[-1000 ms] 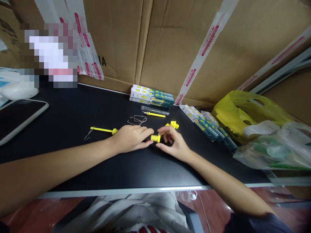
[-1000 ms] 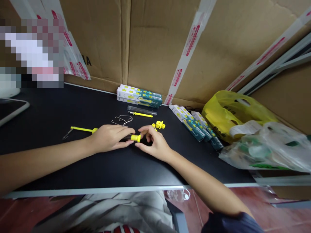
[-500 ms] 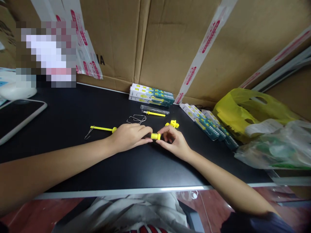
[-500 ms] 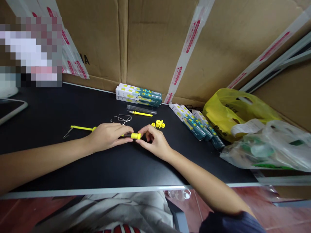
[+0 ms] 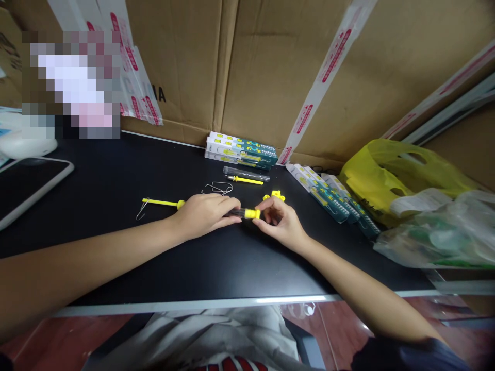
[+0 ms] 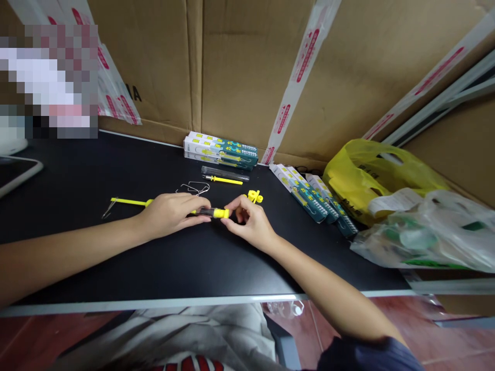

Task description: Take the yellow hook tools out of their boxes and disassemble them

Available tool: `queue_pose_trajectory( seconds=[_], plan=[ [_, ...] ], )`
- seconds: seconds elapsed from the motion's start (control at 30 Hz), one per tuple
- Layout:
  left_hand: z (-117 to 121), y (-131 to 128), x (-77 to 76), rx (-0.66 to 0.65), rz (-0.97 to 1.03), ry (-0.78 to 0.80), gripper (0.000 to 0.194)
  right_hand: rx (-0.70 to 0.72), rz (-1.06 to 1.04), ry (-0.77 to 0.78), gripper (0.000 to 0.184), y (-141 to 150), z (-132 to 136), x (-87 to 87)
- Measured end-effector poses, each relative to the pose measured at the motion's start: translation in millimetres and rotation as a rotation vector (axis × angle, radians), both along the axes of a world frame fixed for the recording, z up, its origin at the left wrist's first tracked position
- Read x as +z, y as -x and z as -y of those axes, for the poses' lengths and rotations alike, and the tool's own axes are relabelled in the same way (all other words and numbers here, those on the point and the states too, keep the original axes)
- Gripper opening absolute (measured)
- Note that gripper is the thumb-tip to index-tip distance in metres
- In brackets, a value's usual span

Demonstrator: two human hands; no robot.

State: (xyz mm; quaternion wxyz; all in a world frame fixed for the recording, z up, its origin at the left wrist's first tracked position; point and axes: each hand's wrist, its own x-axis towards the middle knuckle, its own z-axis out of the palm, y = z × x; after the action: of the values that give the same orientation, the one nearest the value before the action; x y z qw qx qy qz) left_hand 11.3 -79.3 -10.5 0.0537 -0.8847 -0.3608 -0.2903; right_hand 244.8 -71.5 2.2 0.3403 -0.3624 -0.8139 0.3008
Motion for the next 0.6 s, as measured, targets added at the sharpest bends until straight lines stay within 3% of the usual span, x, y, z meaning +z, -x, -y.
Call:
queue_pose_trajectory(
  seconds=[0.33, 0.6],
  plan=[
    [1, 1, -2.6, 0.044, 0.011, -0.005, 0.024, -0.039, -0.128, 0.104, 0.020, -5, -1, 10.8],
    [1, 0, -0.4, 0.032, -0.012, -0.021, 0.024, -0.082, -0.314, 0.434, 0.025, -7, -10, 10.7]
  ],
)
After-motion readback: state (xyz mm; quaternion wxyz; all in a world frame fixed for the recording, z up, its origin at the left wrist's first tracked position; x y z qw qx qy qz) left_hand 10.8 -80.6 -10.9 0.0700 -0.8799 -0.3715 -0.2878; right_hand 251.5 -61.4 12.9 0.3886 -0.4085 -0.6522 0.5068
